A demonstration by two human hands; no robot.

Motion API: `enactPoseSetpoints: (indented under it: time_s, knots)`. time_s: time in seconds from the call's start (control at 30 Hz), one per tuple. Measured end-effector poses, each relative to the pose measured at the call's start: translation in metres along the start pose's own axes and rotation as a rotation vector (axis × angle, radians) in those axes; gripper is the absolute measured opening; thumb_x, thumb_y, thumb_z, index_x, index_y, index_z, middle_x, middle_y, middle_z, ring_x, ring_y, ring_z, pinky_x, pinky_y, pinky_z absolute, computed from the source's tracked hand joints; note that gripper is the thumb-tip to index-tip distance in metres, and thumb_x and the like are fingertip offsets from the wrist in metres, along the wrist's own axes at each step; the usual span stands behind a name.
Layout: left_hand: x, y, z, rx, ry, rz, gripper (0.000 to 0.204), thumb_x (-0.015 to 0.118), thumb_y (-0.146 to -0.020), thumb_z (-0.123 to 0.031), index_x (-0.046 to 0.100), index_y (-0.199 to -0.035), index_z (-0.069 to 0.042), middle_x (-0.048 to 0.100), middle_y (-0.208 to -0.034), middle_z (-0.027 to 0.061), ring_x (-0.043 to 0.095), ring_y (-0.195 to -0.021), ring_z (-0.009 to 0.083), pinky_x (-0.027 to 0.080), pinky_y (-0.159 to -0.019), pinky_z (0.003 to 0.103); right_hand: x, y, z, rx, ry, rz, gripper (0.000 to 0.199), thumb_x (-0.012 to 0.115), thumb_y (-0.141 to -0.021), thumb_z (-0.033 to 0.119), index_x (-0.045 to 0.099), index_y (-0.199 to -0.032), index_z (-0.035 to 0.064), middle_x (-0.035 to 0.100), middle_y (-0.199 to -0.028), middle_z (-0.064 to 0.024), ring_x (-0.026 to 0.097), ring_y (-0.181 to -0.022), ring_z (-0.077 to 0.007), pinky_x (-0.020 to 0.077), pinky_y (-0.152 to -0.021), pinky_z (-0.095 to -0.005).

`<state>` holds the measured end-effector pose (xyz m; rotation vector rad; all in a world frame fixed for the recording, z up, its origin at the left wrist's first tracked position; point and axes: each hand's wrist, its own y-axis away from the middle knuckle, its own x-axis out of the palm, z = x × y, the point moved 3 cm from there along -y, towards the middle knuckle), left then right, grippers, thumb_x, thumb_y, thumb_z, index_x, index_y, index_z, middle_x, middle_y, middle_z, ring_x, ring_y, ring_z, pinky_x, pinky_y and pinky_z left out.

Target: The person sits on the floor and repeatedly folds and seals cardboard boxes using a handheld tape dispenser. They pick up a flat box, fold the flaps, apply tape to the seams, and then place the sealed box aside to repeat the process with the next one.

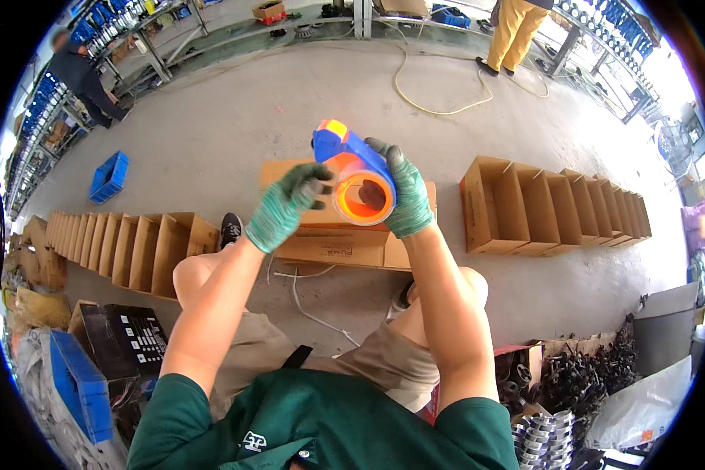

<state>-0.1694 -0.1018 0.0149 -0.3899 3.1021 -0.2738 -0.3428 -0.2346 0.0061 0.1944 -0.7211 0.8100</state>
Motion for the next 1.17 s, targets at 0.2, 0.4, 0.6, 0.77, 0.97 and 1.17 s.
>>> enactPoseSetpoints:
  time_s: [0.2, 0.4, 0.6, 0.77, 0.97, 1.17]
  knots:
    - [0.024, 0.049, -0.032, 0.011, -0.044, -0.079, 0.044, 0.069, -0.096, -0.027, 0.057, -0.131, -0.003, 0.065, -0.111, 0.0037, 0.059, -0.098, 0.0110, 0.051, -0.087, 0.027, 0.052, 0.023, -0.001, -0.119, 0.247, 0.202, 0.099, 0.057, -0.084, 0.076, 0.045, -0.140, -0.0047, 0.062, -0.125, -0.0140, 0.060, -0.113, -0.0216, 0.0487, -0.100, -0.0367]
    - [-0.001, 0.101, -0.020, -0.133, 0.049, 0.052, 0.041, 0.069, -0.093, -0.027, 0.060, -0.125, -0.002, 0.069, -0.113, 0.0135, 0.065, -0.102, 0.0179, 0.053, -0.090, 0.035, 0.056, 0.043, -0.027, 0.053, 0.565, 0.333, 0.103, 0.077, -0.073, 0.066, 0.044, -0.141, -0.0042, 0.059, -0.131, -0.0161, 0.059, -0.119, -0.0264, 0.0473, -0.104, -0.0430]
    - [-0.008, 0.143, 0.014, -0.085, -0.062, -0.089, 0.062, 0.083, -0.077, -0.033, 0.058, -0.123, 0.001, 0.067, -0.111, 0.0164, 0.064, -0.103, 0.0229, 0.051, -0.090, 0.036, 0.076, 0.064, -0.056, 0.251, 0.624, 0.383, 0.105, 0.080, -0.070, 0.066, 0.045, -0.141, -0.0032, 0.059, -0.131, -0.0109, 0.058, -0.119, -0.0225, 0.0451, -0.103, -0.0389]
    - [-0.020, 0.163, -0.017, -0.083, -0.222, -0.225, 0.054, 0.082, -0.071, -0.029, 0.059, -0.109, 0.002, 0.065, -0.104, 0.0175, 0.064, -0.099, 0.0265, 0.052, -0.083, 0.037, 0.111, 0.058, -0.053, 0.300, 0.945, 0.528, 0.097, 0.080, -0.077, 0.050, 0.039, -0.148, -0.0024, 0.052, -0.140, -0.0110, 0.050, -0.128, -0.0236, 0.0380, -0.109, -0.0395]
    - [-0.027, 0.185, -0.057, -0.179, 0.381, -0.229, 0.052, 0.061, -0.092, -0.024, 0.037, -0.136, -0.010, 0.056, -0.117, 0.0142, 0.060, -0.102, 0.0236, 0.056, -0.075, 0.035, 0.131, 0.086, -0.083, -0.061, 0.689, 0.061, 0.072, 0.060, -0.094, 0.046, 0.039, -0.145, -0.0009, 0.052, -0.136, -0.0157, 0.055, -0.123, -0.0302, 0.0431, -0.106, -0.0443]
    - [-0.029, 0.198, -0.038, -0.022, 0.517, -0.159, 0.071, 0.062, -0.094, -0.032, 0.025, -0.151, -0.016, 0.047, -0.137, 0.0137, 0.059, -0.115, 0.0278, 0.059, -0.086, 0.039, 0.159, 0.101, -0.096, -0.090, 0.760, -0.006, 0.075, 0.060, -0.092, 0.053, 0.038, -0.147, 0.0065, 0.051, -0.134, -0.0134, 0.056, -0.118, -0.0278, 0.0466, -0.102, -0.0431]
